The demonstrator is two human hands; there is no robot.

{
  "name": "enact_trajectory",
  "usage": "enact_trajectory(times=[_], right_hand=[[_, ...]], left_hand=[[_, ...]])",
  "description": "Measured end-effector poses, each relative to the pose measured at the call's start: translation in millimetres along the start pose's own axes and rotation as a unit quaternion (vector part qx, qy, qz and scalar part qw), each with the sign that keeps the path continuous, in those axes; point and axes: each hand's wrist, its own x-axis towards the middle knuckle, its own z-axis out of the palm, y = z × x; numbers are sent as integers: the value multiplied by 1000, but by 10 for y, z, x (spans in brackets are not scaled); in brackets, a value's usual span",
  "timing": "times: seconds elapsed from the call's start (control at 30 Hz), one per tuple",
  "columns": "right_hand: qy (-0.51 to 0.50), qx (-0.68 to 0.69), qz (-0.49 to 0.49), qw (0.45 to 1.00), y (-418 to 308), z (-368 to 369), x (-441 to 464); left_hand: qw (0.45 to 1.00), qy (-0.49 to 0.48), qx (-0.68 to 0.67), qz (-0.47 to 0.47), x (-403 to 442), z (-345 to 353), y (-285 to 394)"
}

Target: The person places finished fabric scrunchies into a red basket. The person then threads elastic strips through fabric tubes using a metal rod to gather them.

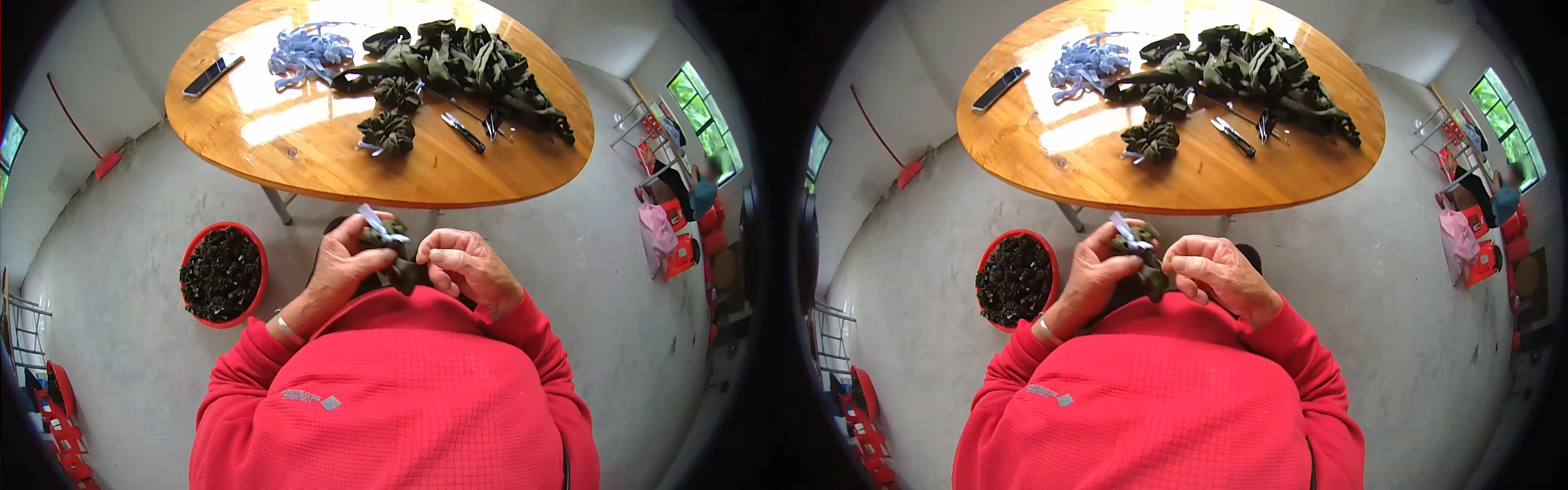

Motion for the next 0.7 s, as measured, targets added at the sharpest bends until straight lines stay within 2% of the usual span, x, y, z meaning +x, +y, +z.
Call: enact_trajectory(times=[0.03, 0.1, 0.13, 0.2, 0.27, 0.33, 0.37, 0.43, 0.47, 0.5, 0.57, 0.67, 0.7], right_hand=[[4, -9, -19, 1000, -27, -43, 7], [18, -50, -46, 998, -90, -178, 33], [33, -74, -65, 995, -127, -243, 58], [69, -121, -117, 983, -180, -357, 173], [134, -176, -156, 963, -221, -430, 358], [164, -225, -207, 938, -174, -642, 608], [193, -302, -254, 898, -145, -726, 734], [250, -442, -341, 791, -111, -805, 936], [267, -454, -316, 789, -98, -821, 965], [267, -459, -320, 784, -89, -828, 966], [269, -466, -326, 777, -62, -829, 948], [263, -461, -341, 776, -92, -818, 940], [261, -460, -342, 777, -88, -822, 939]], left_hand=[[1000, 15, -13, 2, 47, -37, 102], [996, 19, 0, 90, 184, -108, 302], [994, 21, 20, 104, 263, -106, 446], [959, 58, 185, 208, 505, -69, 586], [892, 94, 360, 255, 753, -40, 662], [797, 121, 508, 305, 1052, 8, 622], [777, 104, 554, 279, 1177, 52, 607], [691, 112, 659, 277, 1429, 64, 397], [686, 95, 691, 205, 1471, 71, 332], [658, 114, 712, 215, 1513, 65, 278], [718, 77, 677, 141, 1596, -4, 265], [702, 79, 668, 235, 1653, -86, 161], [741, 82, 627, 226, 1654, -85, 199]])
